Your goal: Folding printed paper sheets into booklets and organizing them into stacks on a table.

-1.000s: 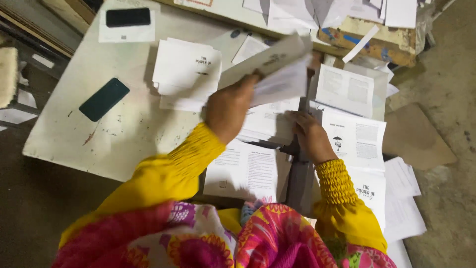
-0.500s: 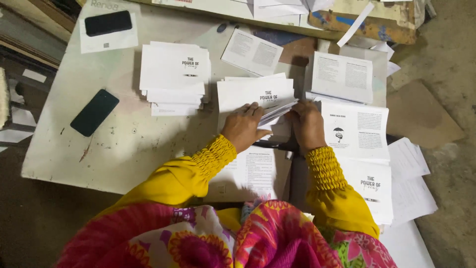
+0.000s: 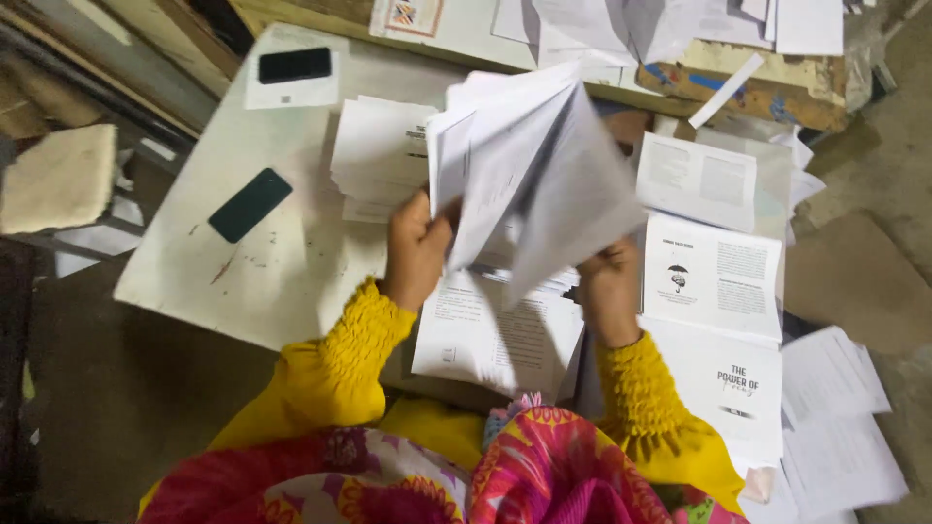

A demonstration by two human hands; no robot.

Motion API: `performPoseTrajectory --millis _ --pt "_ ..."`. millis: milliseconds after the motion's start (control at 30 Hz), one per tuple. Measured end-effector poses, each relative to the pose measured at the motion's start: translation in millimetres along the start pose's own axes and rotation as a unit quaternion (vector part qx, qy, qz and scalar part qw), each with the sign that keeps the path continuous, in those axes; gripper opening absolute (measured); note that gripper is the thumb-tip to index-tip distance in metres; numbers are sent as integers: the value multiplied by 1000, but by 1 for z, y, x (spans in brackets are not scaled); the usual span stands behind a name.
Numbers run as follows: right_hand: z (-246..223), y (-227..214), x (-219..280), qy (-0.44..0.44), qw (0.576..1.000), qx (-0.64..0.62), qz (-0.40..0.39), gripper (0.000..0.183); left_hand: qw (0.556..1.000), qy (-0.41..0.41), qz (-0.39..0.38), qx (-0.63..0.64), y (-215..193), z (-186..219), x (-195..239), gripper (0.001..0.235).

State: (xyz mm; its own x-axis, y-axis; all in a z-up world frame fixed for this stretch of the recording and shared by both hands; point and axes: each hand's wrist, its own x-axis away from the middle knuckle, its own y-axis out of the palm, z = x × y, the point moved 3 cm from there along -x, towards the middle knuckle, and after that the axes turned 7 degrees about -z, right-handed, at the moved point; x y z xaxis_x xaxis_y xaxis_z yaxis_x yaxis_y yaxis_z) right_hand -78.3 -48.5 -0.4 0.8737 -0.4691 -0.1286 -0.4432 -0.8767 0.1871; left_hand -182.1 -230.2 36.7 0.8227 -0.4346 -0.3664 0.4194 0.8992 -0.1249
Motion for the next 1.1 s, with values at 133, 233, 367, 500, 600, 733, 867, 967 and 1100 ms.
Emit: performPoseTrajectory --millis 133,233,367,500,600,733,867,967,1100 --pt "-55 58 24 -45 991 -15 -123 27 992 -106 39 65 15 -6 60 16" --pt "-52 64 40 -24 991 82 -99 40 989 -118 52 71 15 25 82 14" --pt "-35 66 54 8 992 46 -119 20 967 -185 74 159 -2 12 112 16" --pt "8 59 59 120 983 -105 -87 12 939 -220 121 236 -29 30 115 21" --pt "6 73 61 128 978 -134 -93 19 939 -201 132 245 -58 24 116 26" --pt "0 137 81 105 974 -78 -187 84 967 -186 109 136 -106 12 122 20" --pt "24 206 90 111 988 -10 -103 50 989 45 -142 -21 -149 20 114 46" --pt "70 229 83 189 981 -27 29 16 986 31 -41 -158 -211 -25 107 32" --pt "43 289 81 150 985 -84 23 15 992 -112 -48 -27 -286 -58 89 51"
